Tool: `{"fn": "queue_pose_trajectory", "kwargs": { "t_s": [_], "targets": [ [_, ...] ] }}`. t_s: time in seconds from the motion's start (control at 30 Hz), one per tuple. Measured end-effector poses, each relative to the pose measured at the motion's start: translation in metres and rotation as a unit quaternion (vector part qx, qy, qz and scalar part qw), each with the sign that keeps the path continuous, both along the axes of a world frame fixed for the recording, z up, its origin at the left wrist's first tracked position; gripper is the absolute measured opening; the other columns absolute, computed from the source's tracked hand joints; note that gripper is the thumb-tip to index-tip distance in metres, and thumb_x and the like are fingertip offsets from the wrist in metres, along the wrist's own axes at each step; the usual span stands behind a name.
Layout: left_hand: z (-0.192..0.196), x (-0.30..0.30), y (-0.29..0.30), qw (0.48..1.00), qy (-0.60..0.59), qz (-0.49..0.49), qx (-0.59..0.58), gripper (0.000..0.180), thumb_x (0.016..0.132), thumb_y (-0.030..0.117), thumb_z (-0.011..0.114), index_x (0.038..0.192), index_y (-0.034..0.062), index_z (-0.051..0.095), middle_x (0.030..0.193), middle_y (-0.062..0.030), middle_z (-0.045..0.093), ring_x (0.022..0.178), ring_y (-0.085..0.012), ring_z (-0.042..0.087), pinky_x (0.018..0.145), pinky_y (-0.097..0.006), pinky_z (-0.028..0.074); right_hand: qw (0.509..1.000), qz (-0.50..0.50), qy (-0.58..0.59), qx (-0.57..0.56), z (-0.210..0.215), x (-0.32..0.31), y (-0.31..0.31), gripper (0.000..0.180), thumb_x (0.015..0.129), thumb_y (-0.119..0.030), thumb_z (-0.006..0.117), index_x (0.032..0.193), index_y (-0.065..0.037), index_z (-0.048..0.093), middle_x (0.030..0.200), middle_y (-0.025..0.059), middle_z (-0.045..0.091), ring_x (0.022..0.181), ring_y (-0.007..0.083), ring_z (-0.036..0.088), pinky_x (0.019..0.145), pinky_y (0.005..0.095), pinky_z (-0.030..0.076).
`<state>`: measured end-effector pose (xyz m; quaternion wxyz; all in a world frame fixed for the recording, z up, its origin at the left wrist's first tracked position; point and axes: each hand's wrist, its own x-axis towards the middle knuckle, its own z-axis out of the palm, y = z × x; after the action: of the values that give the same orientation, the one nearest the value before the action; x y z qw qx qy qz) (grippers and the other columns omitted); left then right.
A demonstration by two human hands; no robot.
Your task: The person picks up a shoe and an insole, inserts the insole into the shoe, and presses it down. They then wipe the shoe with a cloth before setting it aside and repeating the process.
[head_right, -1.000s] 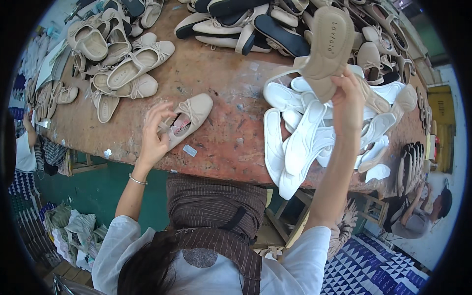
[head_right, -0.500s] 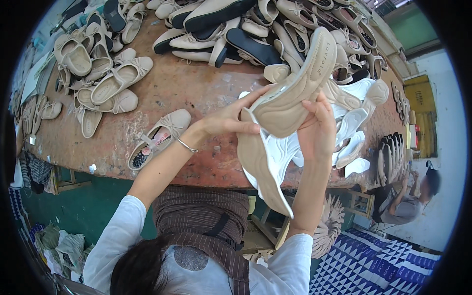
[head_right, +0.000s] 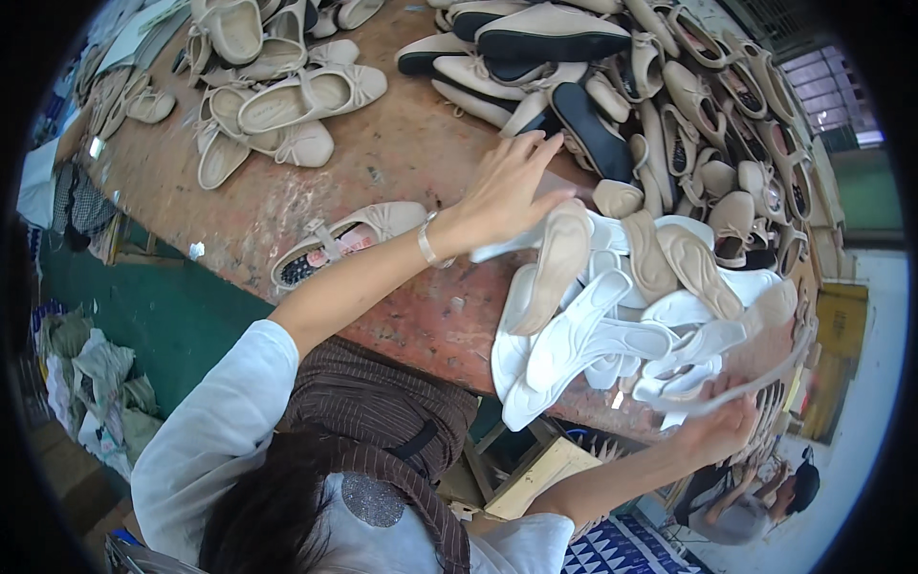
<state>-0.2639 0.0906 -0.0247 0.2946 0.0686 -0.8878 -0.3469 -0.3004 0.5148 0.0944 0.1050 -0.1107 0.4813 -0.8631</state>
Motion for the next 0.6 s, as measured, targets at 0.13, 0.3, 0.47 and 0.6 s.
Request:
{"fn": "queue_pose_trajectory", "kwargs": {
  "t_s": [0.13, 0.3, 0.47, 0.6],
  "targets": [
    [0.016, 0.126, -0.03, 0.992, 0.033, 0.104, -0.07, 0.034, 0.08, 0.022, 0.077, 0.102, 0.0031, 0.06, 0.105, -0.0147, 0.057, 0.1, -0.0344, 0.056, 0.084, -0.047, 0.045, 0.994, -0.048, -0.029, 0.098, -0.017, 0.045, -0.07, 0.06, 0.102, -0.035, 0.052, 0.147, 0.0, 0.037, 0.094, 0.0044, 0.054, 0.068, 0.0102, 0.045, 0.056, 0.0243, 0.038],
    [-0.035, 0.253, -0.047, 0.961, -0.175, 0.21, -0.051, 0.035, 0.08, 0.026, 0.079, 0.099, 0.0037, 0.059, 0.096, -0.0138, 0.056, 0.094, -0.033, 0.055, 0.083, -0.045, 0.043, 0.979, -0.006, -0.085, 0.187, -0.071, 0.073, -0.149, 0.075, 0.092, -0.036, 0.065, 0.149, 0.003, 0.035, 0.093, -0.0001, 0.055, 0.064, 0.0046, 0.045, 0.053, 0.0206, 0.036],
    [-0.051, 0.253, -0.06, 0.974, -0.151, 0.166, 0.019, 0.029, 0.08, 0.01, 0.072, 0.108, 0.004, 0.066, 0.106, -0.0122, 0.064, 0.103, -0.0332, 0.056, 0.093, -0.046, 0.042, 0.957, 0.138, -0.084, 0.242, -0.081, 0.102, -0.236, 0.061, 0.1, -0.038, 0.039, 0.137, 0.01, 0.05, 0.117, 0.0145, 0.065, 0.083, 0.0123, 0.057, 0.076, 0.0262, 0.048],
    [-0.047, 0.257, -0.063, 0.995, -0.086, 0.029, 0.027, 0.022, 0.072, -0.008, 0.064, 0.089, 0.0036, 0.071, 0.124, -0.0107, 0.064, 0.121, -0.0362, 0.053, 0.101, -0.048, 0.042, 0.844, 0.151, 0.234, 0.457, -0.08, 0.124, -0.252, 0.043, 0.102, -0.026, 0.046, 0.125, 0.005, 0.063, 0.125, 0.0142, 0.065, 0.099, 0.0215, 0.061, 0.088, 0.0335, 0.047]
  ]
}}
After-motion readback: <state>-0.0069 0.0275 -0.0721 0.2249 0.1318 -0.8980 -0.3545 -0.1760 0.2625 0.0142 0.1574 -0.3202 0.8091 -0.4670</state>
